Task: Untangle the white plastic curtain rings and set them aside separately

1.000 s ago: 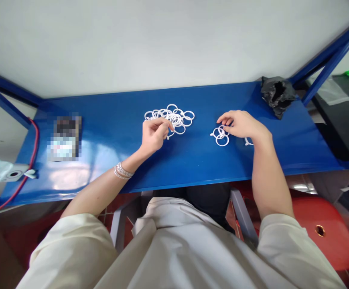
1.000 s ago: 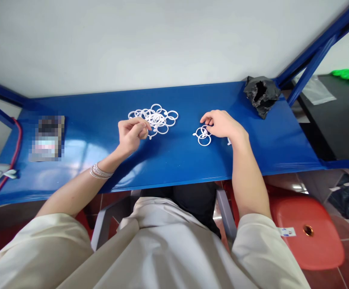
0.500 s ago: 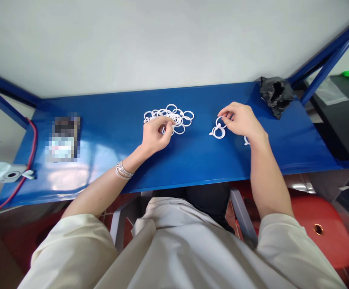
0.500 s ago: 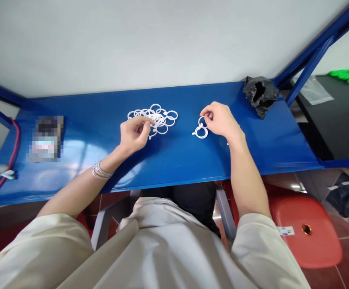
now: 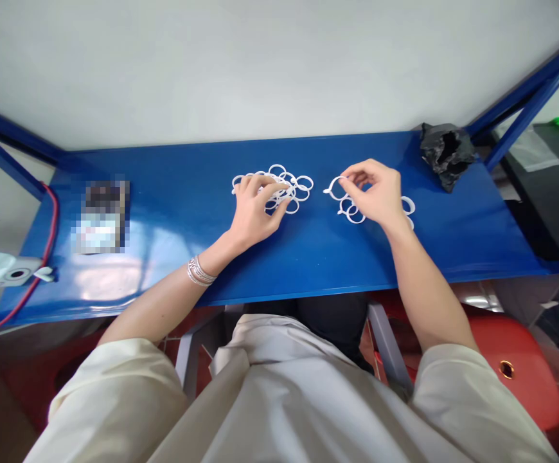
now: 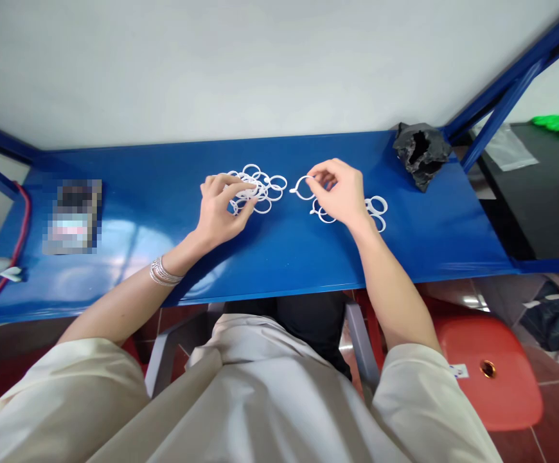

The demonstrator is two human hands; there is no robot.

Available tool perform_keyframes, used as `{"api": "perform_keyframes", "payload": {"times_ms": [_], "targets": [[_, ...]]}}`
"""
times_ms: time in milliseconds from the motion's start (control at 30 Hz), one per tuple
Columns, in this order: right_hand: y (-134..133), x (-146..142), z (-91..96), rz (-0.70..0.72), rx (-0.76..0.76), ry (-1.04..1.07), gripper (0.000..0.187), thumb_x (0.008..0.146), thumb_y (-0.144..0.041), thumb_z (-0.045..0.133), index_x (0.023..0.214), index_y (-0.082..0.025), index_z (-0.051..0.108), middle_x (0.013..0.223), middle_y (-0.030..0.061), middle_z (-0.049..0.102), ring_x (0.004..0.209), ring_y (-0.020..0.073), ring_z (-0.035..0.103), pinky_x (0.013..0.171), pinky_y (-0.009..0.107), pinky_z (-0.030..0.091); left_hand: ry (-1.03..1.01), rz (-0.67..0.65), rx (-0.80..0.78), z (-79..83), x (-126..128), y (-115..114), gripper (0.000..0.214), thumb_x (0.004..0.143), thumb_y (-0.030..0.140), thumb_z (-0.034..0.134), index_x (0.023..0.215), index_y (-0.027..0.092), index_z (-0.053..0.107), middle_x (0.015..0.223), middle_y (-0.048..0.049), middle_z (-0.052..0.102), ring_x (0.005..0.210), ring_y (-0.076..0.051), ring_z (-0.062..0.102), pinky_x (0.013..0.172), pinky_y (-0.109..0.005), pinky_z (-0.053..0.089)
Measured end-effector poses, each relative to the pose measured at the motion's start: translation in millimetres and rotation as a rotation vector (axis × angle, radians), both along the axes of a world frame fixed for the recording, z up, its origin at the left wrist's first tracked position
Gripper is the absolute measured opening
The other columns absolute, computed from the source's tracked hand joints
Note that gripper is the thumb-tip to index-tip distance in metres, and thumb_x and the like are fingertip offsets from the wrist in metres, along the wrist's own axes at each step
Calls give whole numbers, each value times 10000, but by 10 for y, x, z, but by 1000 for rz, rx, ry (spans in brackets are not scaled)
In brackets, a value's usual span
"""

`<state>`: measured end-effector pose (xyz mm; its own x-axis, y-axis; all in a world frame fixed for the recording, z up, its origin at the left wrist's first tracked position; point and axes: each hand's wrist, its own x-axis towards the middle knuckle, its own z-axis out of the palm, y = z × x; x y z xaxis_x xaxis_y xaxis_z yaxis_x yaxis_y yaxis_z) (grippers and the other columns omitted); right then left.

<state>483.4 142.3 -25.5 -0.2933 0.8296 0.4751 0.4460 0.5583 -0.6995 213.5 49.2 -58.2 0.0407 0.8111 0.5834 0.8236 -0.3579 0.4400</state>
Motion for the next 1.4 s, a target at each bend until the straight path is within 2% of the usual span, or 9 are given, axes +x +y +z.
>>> {"api": "perform_keyframes", "payload": {"times_ms": [167, 267, 400, 567, 733, 967, 1133, 1233, 1400], "targets": [[-253, -318, -99, 98, -102, 85, 140, 929, -360, 765, 900, -223, 760, 827, 37, 771, 711, 184, 691, 685, 347, 569, -134, -209, -6, 60, 188, -137, 216, 1003, 423, 747, 1040, 212, 775, 965, -67, 764, 915, -215, 680, 891, -397, 546], [-367, -421, -152, 187, -74, 55, 167, 964, -379, 725, 908, -223, 747, 841, 41, 778, 707, 183, 689, 679, 341, 554, -241, -252, -36, 65, 266, -193, 211, 1015, 404, 727, 985, 200, 768, 929, -64, 769, 840, -183, 670, 784, -344, 550], [-420, -436, -193, 242, 71, -197, 157, 991, -327, 642, 925, -219, 735, 894, 65, 774, 760, 202, 678, 710, 347, 519, -388, -297, -112, 90, 305, -227, 183, 1026, 352, 691, 966, 202, 775, 872, -51, 761, 734, -147, 636, 690, -301, 519], [-463, -447, -139, 213, 200, -593, 267, 1049, -305, 526, 942, -197, 746, 936, 126, 763, 840, 256, 660, 762, 382, 451, -619, -376, -392, 132, 329, -262, 276, 1036, 426, 671, 950, 178, 757, 819, -61, 772, 598, -116, 600, 583, -270, 481], [-506, -493, -121, 237, 214, -728, 337, 1080, -314, 458, 937, -172, 728, 929, 145, 744, 788, 250, 612, 722, 383, 364, -740, -452, -497, 180, 351, -259, 394, 1034, 505, 671, 809, 181, 674, 669, -24, 660, 530, -95, 503, 527, -259, 413], [-533, -546, -116, 227, -42, -569, 376, 1098, -327, 390, 902, -191, 682, 934, 102, 757, 737, 209, 607, 657, 342, 318, -758, -467, -444, 227, 356, -217, 482, 1044, 600, 611, 797, 191, 678, 627, 8, 533, 560, -114, 416, 561, -303, 371], [-457, -579, -122, 211, -267, -411, 655, 1158, -542, 292, 650, -215, 547, 664, 63, 635, 646, 188, 573, 637, 338, 321, -719, -469, -412, 244, 350, -233, 497, 1041, 604, 618, 753, 199, 646, 636, 1, 531, 568, -121, 419, 567, -311, 368], [-410, -559, -151, 235, -266, -357, 658, 1138, -620, 346, 643, -223, 522, 630, 40, 601, 616, 173, 542, 627, 336, 319, -726, -461, -420, 215, 350, -237, 501, 1047, 621, 600, 774, 204, 655, 633, 1, 534, 560, -122, 439, 558, -304, 387], [-405, -508, -187, 303, -146, -342, 451, 1111, -416, 420, 716, -225, 526, 698, 31, 618, 651, 164, 529, 665, 336, 348, -767, -376, -379, 124, 337, -204, 497, 1034, 650, 614, 831, 203, 692, 664, -15, 599, 568, -117, 499, 559, -286, 431]]}}
